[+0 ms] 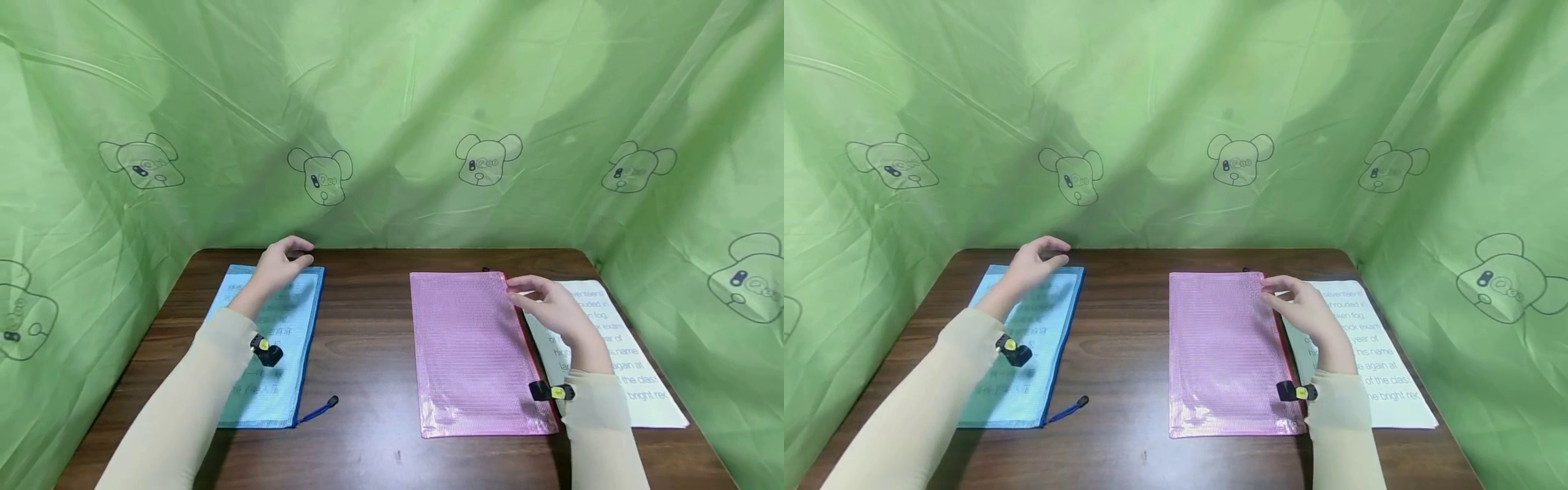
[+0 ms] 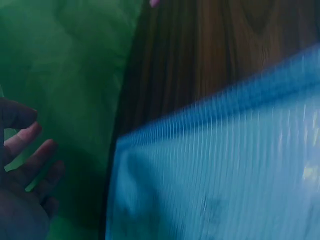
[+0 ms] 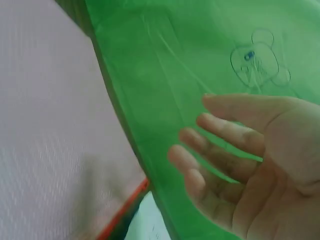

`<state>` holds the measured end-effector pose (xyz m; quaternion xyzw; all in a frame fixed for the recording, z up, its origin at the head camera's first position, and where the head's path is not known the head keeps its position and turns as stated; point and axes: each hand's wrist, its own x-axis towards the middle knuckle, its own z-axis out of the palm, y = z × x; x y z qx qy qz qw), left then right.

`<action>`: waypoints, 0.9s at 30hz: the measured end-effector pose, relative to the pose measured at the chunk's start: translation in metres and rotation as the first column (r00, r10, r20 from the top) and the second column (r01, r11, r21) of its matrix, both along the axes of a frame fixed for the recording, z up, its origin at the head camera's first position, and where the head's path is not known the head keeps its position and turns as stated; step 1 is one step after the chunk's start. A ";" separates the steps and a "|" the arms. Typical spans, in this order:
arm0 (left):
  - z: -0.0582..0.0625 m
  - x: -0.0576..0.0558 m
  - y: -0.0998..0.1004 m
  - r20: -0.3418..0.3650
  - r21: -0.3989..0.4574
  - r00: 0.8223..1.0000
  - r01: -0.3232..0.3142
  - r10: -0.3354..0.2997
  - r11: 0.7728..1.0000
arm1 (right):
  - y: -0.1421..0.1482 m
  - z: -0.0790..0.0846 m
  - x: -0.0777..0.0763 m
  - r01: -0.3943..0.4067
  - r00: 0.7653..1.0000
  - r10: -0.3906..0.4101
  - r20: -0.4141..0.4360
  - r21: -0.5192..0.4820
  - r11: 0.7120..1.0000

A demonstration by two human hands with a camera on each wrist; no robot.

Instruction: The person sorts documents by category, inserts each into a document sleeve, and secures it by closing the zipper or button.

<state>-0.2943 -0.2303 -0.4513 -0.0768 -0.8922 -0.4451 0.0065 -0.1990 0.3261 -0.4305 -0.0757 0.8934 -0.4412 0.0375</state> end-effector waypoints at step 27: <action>-0.018 0.067 0.133 -0.001 0.311 0.994 0.105 -0.110 0.945 | 0.067 -0.014 0.020 0.066 0.995 -0.063 0.081 -0.029 0.997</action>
